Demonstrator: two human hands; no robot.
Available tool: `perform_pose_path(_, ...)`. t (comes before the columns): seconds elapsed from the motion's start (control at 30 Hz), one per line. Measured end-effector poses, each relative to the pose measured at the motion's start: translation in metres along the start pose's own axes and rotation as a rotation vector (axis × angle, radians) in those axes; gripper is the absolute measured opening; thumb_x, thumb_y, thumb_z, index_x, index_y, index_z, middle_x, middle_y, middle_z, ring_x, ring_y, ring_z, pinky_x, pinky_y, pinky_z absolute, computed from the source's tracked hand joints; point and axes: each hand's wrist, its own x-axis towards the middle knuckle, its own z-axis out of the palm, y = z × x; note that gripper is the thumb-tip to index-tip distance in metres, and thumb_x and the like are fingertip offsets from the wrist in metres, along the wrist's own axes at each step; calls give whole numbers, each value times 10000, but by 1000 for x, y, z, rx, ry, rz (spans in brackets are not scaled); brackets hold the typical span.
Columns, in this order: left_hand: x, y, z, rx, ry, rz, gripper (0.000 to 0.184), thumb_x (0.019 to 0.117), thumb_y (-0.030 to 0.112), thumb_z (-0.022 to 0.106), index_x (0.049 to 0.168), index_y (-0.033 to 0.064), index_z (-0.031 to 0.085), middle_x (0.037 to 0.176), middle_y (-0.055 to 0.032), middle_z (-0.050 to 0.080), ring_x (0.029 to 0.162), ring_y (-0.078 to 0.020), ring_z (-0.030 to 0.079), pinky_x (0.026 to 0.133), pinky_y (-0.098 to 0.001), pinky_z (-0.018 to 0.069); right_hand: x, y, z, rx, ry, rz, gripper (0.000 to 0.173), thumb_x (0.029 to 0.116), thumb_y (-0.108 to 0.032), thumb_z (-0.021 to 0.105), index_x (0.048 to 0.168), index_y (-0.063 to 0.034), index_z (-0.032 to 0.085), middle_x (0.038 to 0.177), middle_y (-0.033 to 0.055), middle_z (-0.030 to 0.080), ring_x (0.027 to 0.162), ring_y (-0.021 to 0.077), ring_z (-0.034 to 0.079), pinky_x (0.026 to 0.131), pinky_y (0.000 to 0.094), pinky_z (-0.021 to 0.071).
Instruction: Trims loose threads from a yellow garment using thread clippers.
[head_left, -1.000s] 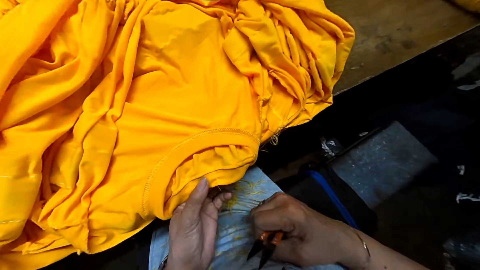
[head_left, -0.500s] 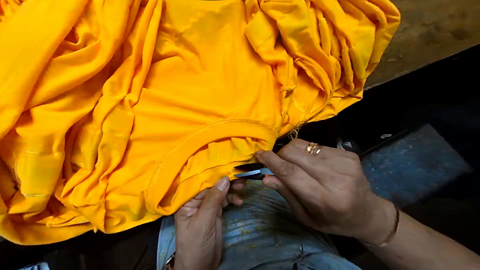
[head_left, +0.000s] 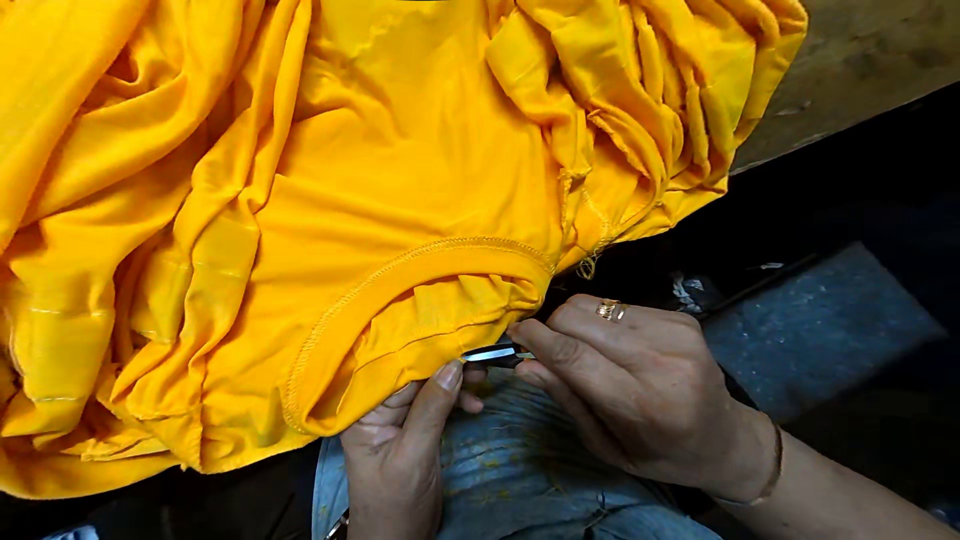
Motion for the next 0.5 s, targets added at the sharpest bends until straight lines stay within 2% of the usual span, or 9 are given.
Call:
perform_pose_path(0.2, 0, -4, -3, 24, 20, -12, 102, 968, 58, 672, 1000, -9, 741, 871, -201, 728, 722, -247, 735, 716, -389, 640, 0, 4, -5, 52, -44, -22, 285, 1038, -197, 511, 991, -24, 733, 763, 33, 596, 676, 155, 562, 539, 284, 419)
perform_pose_path(0.3, 1, -4, -2, -9, 17, -29, 126, 980, 64, 653, 1017, -13, 746, 933, -211, 733, 756, -242, 737, 722, -383, 639, 5, 9, -14, 89, -11, -2, 311, 1060, -210, 504, 1023, -3, 732, 761, 35, 583, 663, 135, 541, 541, 272, 403)
perform_pose_path(0.4, 2, -4, -3, -111, -4, -58, 180, 976, 143, 678, 1038, -9, 752, 1001, -221, 728, 829, -252, 740, 744, -389, 633, 13, 10, -17, 34, -13, -1, 327, 1064, -228, 495, 1015, -3, 727, 752, 37, 568, 643, 139, 529, 523, 276, 380)
perform_pose_path(0.5, 3, -1, 0, -165, 23, -94, 220, 992, 205, 668, 1041, 7, 750, 1003, -210, 728, 826, -240, 739, 744, -379, 633, 15, 8, -13, -5, -56, -33, 319, 1051, -222, 502, 1024, -4, 733, 769, 49, 592, 662, 164, 555, 528, 290, 404)
